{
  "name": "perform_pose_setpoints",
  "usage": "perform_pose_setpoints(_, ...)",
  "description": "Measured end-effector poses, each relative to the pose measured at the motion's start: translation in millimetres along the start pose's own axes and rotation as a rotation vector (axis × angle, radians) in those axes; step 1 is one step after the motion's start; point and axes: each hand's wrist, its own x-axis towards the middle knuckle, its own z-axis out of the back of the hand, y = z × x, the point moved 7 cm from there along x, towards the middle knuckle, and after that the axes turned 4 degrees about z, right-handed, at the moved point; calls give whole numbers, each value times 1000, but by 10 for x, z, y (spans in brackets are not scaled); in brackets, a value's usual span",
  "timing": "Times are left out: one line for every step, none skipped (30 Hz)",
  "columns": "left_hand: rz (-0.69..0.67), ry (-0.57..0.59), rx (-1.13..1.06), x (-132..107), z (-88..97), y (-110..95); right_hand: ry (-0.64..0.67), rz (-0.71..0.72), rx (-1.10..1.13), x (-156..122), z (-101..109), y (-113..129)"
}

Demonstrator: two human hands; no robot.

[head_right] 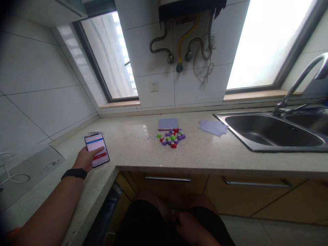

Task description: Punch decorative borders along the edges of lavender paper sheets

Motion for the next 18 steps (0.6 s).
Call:
perform_pose_setpoints(1, 1, 8, 5, -3, 8, 1, -2, -4, 2, 1, 2)
perform_pose_setpoints(0, 2, 14, 10, -5, 14, -1, 0, -4, 3, 4, 7)
perform_pose_setpoints(-1, 6, 19, 15, -9, 18, -2, 5, 1, 3, 8, 16)
perform_pose_setpoints(-2, 10, 23, 20, -11, 21, -5, 9, 4, 4, 13, 23)
perform_pose_setpoints(-4, 14, 26, 26, -13, 24, -6, 15, 6, 4, 17, 28)
perform_pose_setpoints(-6, 18, 28, 31, -14, 27, -6, 19, 8, 4, 18, 30)
perform_pose_setpoints(-9, 22, 29, 35, -14, 28, -7, 22, 9, 4, 18, 29)
perform_pose_setpoints(-12, 25, 28, 38, -13, 30, -9, 24, 9, 4, 18, 25)
perform_pose_setpoints(-16, 25, 26, 40, -12, 30, -11, 24, 10, 4, 16, 19)
perform_pose_setpoints(-18, 24, 23, 40, -10, 28, -12, 24, 14, 4, 14, 12)
perform_pose_setpoints(-20, 23, 20, 38, -9, 25, -11, 25, 20, 4, 11, 7)
perform_pose_setpoints(-20, 21, 17, 34, -10, 21, -11, 30, 25, 5, 10, 4)
perform_pose_setpoints(-18, 18, 14, 27, -12, 14, -13, 35, 27, 5, 10, 3)
perform_pose_setpoints(-14, 17, 9, 18, -15, 6, -14, 38, 27, 6, 10, 2)
perform_pose_setpoints(-9, 15, 0, 9, -19, -4, -15, 40, 24, 6, 10, -1)
perform_pose_setpoints(-3, 12, -14, -1, -22, -14, -16, 39, 18, 7, 9, -5)
perform_pose_setpoints(7, 6, -34, -9, -22, -22, -16, 35, 13, 7, 7, -11)
perform_pose_setpoints(23, -1, -62, -15, -20, -26, -15, 31, 9, 8, 5, -17)
